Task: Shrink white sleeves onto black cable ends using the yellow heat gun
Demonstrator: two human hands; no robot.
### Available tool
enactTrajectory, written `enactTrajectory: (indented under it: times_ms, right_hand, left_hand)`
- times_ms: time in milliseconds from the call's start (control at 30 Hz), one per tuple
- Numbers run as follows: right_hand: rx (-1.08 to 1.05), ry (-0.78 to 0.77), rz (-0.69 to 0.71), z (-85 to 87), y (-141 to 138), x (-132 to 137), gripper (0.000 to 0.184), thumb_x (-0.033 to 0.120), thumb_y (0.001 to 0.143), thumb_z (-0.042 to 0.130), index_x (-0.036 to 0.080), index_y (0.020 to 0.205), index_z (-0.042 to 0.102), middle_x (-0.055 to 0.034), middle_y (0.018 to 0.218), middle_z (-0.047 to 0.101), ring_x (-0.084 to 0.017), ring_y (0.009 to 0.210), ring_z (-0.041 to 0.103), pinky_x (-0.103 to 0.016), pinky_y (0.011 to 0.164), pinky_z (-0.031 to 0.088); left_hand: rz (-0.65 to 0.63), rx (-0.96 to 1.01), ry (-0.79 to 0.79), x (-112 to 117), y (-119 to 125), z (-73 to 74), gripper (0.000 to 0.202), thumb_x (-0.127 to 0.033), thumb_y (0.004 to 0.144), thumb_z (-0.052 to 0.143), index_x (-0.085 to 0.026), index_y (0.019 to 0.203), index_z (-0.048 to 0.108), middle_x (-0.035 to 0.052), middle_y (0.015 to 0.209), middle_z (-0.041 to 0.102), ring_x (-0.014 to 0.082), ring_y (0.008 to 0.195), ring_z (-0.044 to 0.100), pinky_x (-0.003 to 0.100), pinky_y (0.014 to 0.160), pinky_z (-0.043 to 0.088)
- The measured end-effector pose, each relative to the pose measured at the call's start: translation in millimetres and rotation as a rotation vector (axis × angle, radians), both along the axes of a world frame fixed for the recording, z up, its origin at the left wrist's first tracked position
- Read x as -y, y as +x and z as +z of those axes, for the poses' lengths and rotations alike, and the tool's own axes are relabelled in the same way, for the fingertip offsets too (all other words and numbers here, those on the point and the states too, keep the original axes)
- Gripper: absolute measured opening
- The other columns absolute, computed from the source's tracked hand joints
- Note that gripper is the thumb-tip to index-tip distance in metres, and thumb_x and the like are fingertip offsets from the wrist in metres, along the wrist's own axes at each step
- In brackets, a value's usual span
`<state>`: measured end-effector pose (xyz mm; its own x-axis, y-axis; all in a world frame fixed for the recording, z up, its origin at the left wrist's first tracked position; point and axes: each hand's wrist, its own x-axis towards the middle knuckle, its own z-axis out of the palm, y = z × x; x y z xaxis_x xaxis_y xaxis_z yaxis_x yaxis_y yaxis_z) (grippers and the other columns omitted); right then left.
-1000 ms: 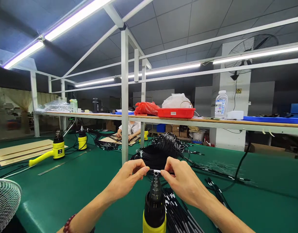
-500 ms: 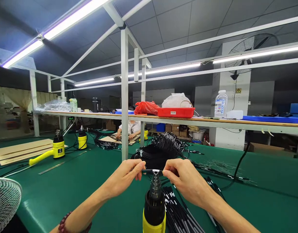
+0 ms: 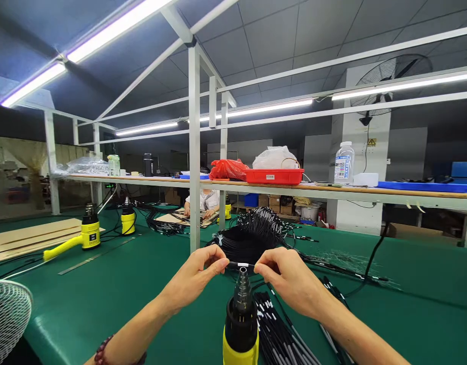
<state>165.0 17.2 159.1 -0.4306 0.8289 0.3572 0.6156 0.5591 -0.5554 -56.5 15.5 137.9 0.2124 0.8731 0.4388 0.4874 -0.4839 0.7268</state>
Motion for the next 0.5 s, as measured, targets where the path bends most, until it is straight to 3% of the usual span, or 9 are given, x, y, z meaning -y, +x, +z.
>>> enactTrajectory:
  times_ms: [167, 333, 500]
  right_hand:
    - [0.005, 0.011, 0.009, 0.8, 2.0, 1.0, 0.033, 0.039, 0.090, 0.049, 0.018, 0.070, 0.063, 0.0040, 0.059, 0.045, -0.013, 0.057, 0.035, -0.025, 0.052, 0.026]
    - [0.001, 0.035, 0.018, -0.4, 0.6, 1.7, 0.032, 0.037, 0.091, 0.048, 0.018, 0.068, 0.060, 0.0043, 0.060, 0.046, -0.013, 0.058, 0.036, -0.024, 0.053, 0.026]
    - [-0.011, 0.025, 0.019, -1.9, 0.0, 0.0, 0.031, 0.037, 0.090, 0.048, 0.018, 0.069, 0.060, 0.0043, 0.061, 0.046, -0.013, 0.058, 0.036, -0.025, 0.054, 0.027]
  left_hand:
    - [-0.017, -0.042, 0.021, -0.3, -0.8, 1.8, 0.031, -0.043, 0.095, 0.046, -0.018, 0.079, 0.055, -0.0016, 0.072, 0.058, 0.0148, 0.068, 0.050, 0.025, 0.060, 0.035]
    - [-0.041, -0.117, 0.010, -2.3, -2.2, 0.9, 0.049, -0.049, 0.097, 0.039, -0.017, 0.066, 0.058, -0.0007, 0.063, 0.058, 0.0137, 0.060, 0.051, 0.025, 0.056, 0.033]
    - [-0.041, -0.101, 0.009, -0.7, -2.9, -0.1, 0.045, -0.046, 0.096, 0.045, -0.016, 0.063, 0.056, -0.0029, 0.060, 0.054, 0.0121, 0.058, 0.047, 0.024, 0.054, 0.031]
